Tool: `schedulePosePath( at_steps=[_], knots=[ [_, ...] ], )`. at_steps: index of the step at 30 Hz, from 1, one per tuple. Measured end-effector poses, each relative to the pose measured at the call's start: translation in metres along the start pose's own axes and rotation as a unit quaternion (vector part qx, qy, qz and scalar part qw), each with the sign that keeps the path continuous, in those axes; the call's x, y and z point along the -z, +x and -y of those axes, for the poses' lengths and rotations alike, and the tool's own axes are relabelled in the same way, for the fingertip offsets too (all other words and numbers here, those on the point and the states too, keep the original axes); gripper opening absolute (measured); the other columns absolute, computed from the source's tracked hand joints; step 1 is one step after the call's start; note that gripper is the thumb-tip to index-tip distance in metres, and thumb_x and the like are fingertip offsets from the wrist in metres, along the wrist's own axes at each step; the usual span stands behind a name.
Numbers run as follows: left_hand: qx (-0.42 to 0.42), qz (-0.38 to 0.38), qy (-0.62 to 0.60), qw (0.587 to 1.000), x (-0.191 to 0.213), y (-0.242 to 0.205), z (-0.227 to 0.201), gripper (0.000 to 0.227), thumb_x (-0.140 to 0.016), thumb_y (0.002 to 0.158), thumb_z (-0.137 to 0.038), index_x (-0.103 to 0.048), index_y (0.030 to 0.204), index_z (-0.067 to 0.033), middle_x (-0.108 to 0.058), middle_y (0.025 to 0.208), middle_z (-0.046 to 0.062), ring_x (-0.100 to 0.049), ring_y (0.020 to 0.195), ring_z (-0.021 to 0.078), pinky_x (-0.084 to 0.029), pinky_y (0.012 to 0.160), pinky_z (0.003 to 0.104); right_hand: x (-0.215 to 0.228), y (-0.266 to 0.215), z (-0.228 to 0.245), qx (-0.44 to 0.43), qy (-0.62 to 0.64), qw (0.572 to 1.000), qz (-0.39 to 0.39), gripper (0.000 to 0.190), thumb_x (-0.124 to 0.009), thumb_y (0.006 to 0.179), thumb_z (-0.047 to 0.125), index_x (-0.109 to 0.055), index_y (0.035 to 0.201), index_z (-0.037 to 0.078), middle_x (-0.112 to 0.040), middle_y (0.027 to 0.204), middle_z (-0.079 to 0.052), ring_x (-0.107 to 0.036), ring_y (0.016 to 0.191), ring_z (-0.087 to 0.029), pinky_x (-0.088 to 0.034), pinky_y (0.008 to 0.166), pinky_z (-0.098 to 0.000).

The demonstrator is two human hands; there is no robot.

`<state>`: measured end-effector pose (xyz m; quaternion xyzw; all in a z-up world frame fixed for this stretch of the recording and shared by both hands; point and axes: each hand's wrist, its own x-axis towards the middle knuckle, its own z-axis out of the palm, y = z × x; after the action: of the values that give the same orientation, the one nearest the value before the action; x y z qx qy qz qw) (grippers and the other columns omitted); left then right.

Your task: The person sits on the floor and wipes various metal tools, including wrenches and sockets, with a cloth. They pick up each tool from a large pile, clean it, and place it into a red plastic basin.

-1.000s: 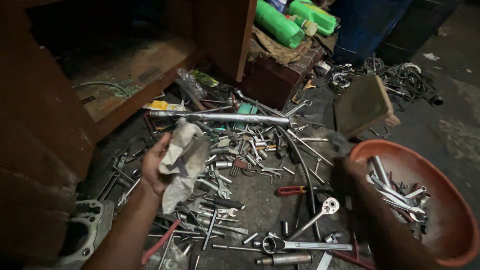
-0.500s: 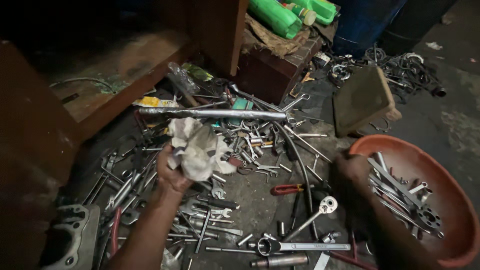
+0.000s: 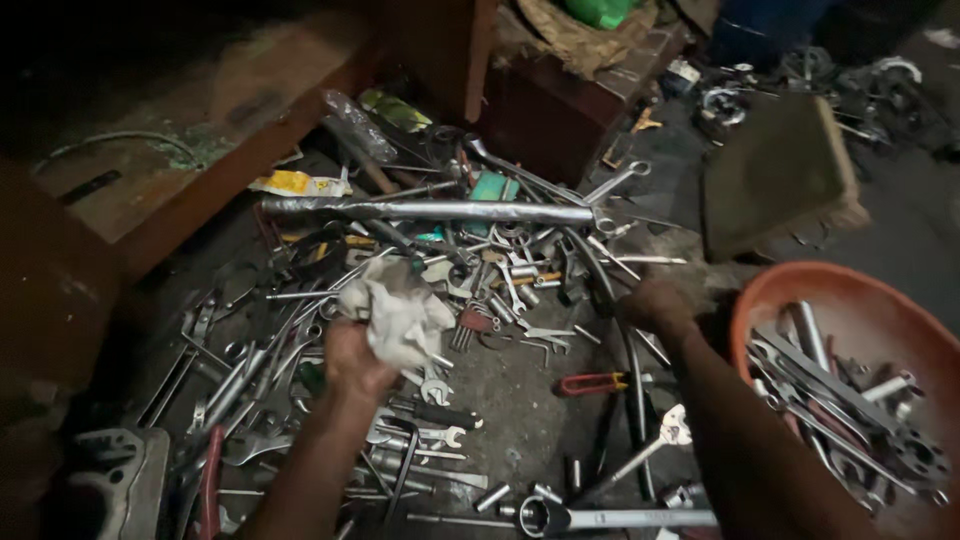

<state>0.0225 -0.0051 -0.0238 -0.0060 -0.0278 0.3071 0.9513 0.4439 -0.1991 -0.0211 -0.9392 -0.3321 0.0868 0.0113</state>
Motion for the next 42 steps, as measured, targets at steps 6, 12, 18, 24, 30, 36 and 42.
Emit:
schedulePosePath(
  at_steps=[6,12,18,24,30,36,42],
  knots=[
    [0.029,0.073,0.052,0.996,-0.021,-0.005,-0.016,0.058,-0.054,0.100,-0.030,-0.051,0.145,0.0059,-0.065,0.131,0.023,-0.070,0.110,0.0324,-0.062,0.092,0.045,-0.028,0.045,-0.038,-0.047,0.152,0.982,0.102,0.042,-0.058,0.088,0.027,-0.066,0.108,-0.009,-0.078,0.086,-0.027,-0.079,0.076,-0.038,-0.061,0.067,-0.0485],
    [0.045,0.132,0.109,0.984,-0.062,-0.010,0.006,0.107,-0.067,0.075,-0.072,-0.048,0.143,0.0084,-0.064,0.132,0.027,-0.070,0.111,0.0367,-0.062,0.090,0.051,-0.051,0.043,-0.059,0.132,-0.013,0.988,0.079,0.028,-0.068,0.085,0.036,-0.076,0.093,0.010,-0.076,0.090,-0.018,-0.074,0.084,-0.034,-0.058,0.072,-0.0471],
    [-0.034,-0.010,0.101,0.994,-0.023,0.005,-0.008,0.076,-0.051,0.094,-0.059,-0.054,0.140,0.0019,-0.065,0.133,0.024,-0.067,0.117,0.0414,-0.060,0.095,0.055,-0.075,0.057,-0.065,0.129,0.062,0.976,-0.165,0.026,-0.067,0.092,0.031,-0.072,0.110,0.014,-0.074,0.097,-0.018,-0.068,0.087,-0.041,-0.052,0.073,-0.0510],
    [0.148,0.217,0.049,0.964,-0.038,-0.007,0.003,0.065,-0.051,0.107,-0.044,-0.047,0.153,0.0015,-0.061,0.134,0.031,-0.063,0.119,0.0462,-0.055,0.098,0.054,-0.045,0.032,0.002,0.079,0.376,0.913,-0.135,0.024,-0.062,0.097,0.026,-0.063,0.115,0.011,-0.072,0.095,-0.015,-0.067,0.081,-0.029,-0.052,0.070,-0.0432],
    [-0.156,0.008,0.226,0.962,-0.086,-0.031,0.013,0.062,-0.056,0.098,-0.042,-0.053,0.143,0.0009,-0.062,0.137,0.020,-0.066,0.115,0.0345,-0.057,0.096,0.047,-0.030,-0.032,0.016,-0.103,0.649,0.739,-0.150,0.042,-0.066,0.086,0.015,-0.052,0.124,0.004,-0.067,0.095,-0.012,-0.065,0.077,-0.022,-0.054,0.064,-0.0429],
    [-0.035,0.062,0.176,0.982,-0.089,-0.038,0.024,0.060,-0.056,0.098,-0.041,-0.054,0.141,0.0005,-0.062,0.136,0.019,-0.066,0.114,0.0341,-0.057,0.095,0.047,-0.064,-0.039,0.023,-0.213,0.530,0.764,-0.301,0.048,-0.074,0.084,0.019,-0.052,0.124,0.004,-0.059,0.093,-0.015,-0.057,0.076,-0.027,-0.049,0.069,-0.0421],
    [-0.002,0.052,0.188,0.981,-0.085,-0.017,0.025,0.059,-0.055,0.098,-0.041,-0.054,0.140,0.0001,-0.062,0.134,0.019,-0.066,0.113,0.0338,-0.057,0.094,0.047,-0.038,-0.121,0.090,-0.246,0.593,0.730,-0.235,0.037,-0.067,0.086,0.015,-0.051,0.118,0.006,-0.059,0.092,-0.016,-0.059,0.074,-0.031,-0.050,0.068,-0.0473]
  ],
)
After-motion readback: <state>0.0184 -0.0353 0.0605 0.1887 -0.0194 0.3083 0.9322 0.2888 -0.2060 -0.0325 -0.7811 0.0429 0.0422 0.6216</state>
